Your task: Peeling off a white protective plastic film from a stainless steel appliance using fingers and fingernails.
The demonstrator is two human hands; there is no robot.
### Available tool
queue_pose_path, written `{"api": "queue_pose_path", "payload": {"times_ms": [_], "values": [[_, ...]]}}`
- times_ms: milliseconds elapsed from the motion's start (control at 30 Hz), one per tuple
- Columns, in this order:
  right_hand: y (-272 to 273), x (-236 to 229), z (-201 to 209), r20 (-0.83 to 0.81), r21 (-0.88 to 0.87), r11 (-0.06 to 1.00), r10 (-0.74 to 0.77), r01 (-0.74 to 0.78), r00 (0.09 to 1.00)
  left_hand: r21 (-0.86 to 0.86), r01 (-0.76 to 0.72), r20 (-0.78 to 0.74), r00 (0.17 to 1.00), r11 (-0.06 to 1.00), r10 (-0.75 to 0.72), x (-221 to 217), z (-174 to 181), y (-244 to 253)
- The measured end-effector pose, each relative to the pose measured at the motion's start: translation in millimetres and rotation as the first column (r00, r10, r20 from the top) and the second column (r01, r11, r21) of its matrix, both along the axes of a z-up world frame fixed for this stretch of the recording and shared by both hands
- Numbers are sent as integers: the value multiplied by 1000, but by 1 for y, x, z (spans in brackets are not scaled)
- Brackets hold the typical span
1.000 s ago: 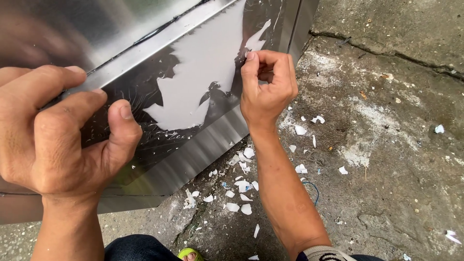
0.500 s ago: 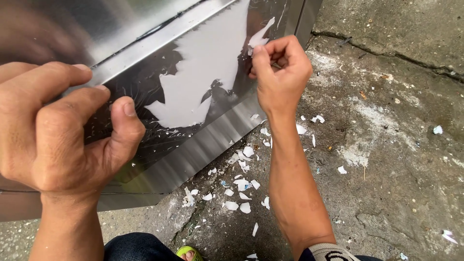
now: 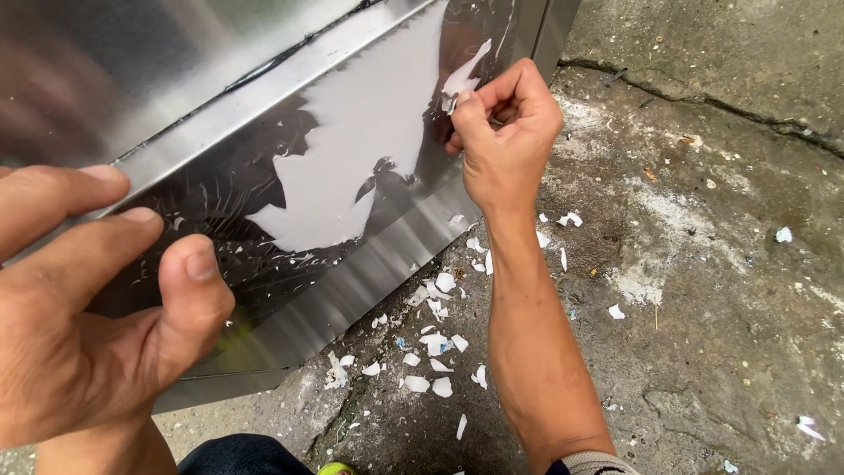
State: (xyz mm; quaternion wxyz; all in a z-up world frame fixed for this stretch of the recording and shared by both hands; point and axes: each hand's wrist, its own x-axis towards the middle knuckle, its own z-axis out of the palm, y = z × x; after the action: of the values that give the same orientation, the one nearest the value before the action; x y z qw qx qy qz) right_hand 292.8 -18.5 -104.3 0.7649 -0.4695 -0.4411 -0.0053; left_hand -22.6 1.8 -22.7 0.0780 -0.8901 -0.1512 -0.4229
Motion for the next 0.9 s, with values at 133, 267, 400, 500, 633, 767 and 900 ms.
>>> {"api": "queue_pose_path", "payload": {"times_ms": [133,267,400,500,633,767,900], "values": [[2,-5,0,-7,20,1000,-10,10,1000,-1,26,-5,1000,1000,-26,-1,5,1],[2,-8,1,18,20,998,-64,64,998,124,83,33,996,989,-88,9,13,-1],[-1,-11,2,55,50,992,-117,114,992,243,48,72,995,969,-67,13,21,-9],[-2,-12,-4,61,57,983,-177,173,982,288,40,100,992,957,-72,14,24,-10],[-10,-6,-19,-20,101,994,37,-35,999,412,-43,79,997,910,12,12,22,-2],[-12,-9,-19,88,88,995,38,-45,995,405,-3,93,995,914,-38,12,20,2],[-12,-28,-10,2,15,983,-185,185,983,443,-29,81,997,896,-8,14,15,8]]}}
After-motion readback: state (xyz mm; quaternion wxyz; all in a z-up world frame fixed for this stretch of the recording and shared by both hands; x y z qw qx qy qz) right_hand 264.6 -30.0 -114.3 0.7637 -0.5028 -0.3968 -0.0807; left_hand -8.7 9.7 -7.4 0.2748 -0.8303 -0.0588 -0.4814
